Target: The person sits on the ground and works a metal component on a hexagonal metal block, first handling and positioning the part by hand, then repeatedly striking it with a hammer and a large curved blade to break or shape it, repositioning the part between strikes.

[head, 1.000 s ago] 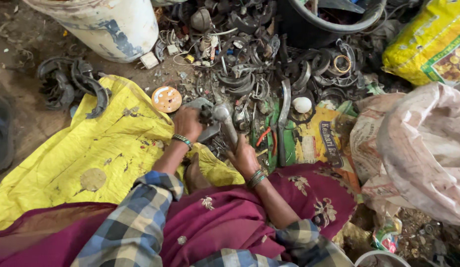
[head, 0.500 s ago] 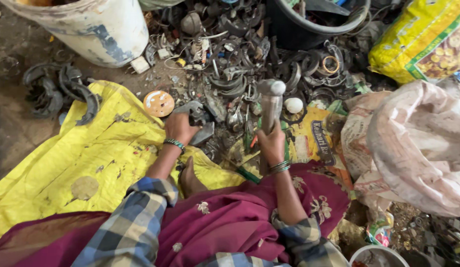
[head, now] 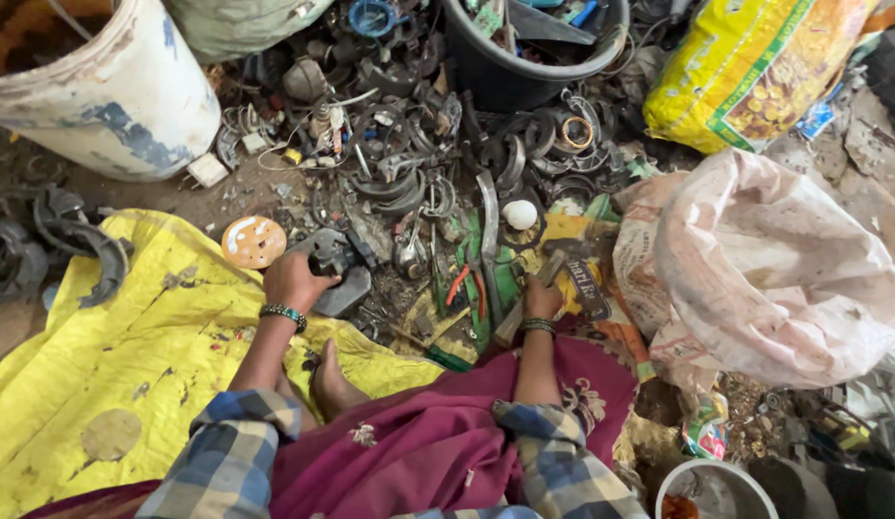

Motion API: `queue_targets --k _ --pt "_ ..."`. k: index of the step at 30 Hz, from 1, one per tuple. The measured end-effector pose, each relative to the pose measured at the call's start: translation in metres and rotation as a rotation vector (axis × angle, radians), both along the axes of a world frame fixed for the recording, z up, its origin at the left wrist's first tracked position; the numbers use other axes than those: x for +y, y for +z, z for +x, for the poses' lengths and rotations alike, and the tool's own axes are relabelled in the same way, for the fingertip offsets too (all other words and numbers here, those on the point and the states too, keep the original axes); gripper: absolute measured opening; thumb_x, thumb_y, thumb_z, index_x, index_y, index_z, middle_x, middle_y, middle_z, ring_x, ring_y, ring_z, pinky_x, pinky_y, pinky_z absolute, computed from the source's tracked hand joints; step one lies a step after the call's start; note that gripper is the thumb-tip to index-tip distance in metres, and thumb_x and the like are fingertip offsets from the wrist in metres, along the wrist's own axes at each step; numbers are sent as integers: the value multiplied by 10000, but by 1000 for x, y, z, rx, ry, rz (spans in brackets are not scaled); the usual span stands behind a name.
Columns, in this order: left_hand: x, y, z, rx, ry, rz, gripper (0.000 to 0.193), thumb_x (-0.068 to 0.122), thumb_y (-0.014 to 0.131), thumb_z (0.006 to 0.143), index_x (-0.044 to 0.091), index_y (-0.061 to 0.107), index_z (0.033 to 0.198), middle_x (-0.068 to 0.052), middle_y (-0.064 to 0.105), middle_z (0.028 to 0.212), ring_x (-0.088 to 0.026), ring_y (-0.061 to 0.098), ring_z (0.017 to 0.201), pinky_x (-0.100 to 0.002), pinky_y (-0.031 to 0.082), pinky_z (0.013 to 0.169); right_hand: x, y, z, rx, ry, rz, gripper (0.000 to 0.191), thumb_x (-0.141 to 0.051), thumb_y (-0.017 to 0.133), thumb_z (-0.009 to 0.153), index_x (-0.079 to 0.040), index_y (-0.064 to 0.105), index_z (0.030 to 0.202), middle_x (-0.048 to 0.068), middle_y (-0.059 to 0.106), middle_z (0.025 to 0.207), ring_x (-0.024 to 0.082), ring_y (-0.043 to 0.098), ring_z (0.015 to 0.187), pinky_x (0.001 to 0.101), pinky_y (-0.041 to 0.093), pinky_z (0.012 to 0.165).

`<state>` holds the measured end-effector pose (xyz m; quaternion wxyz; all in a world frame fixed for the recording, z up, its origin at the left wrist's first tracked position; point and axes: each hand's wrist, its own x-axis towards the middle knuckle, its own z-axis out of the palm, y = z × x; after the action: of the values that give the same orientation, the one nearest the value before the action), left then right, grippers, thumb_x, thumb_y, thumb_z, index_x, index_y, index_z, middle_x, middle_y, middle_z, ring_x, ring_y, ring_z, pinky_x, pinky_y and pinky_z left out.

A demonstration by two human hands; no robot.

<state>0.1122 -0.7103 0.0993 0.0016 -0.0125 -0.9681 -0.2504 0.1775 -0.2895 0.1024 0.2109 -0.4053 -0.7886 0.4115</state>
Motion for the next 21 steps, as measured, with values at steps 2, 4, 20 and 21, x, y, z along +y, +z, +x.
queue_targets --k 2,4,20,21 --pt "-1 -2 2 23 -20 48 548 422 930 600 71 776 991 -179 755 884 -374 731 830 -477 574 743 -1 5 2 -162 -70 75 426 -309 821 775 36 762 1017 252 729 945 408 707 929 488 545 859" --pt "-1 -4 3 13 -29 97 522 410 915 626 85 785 1015 -177 758 875 -369 735 823 -464 577 748 -4 7 6 -212 -172 200 564 -274 872 666 45 696 1097 293 693 1015 455 681 901 521 546 791" --pt "4 5 -15 45 12 66 589 496 931 599 -10 759 847 -237 733 861 -395 724 825 -477 580 771 -48 2 0 -542 574 178 549 -509 756 831 2 709 1027 252 738 1027 408 728 985 517 564 851" --pt "5 7 -15 49 10 61 586 475 939 590 -12 758 861 -239 734 872 -397 723 835 -476 578 782 -47 2 -1 -510 598 194 530 -492 735 856 6 702 1034 261 730 1032 422 716 990 524 558 846"
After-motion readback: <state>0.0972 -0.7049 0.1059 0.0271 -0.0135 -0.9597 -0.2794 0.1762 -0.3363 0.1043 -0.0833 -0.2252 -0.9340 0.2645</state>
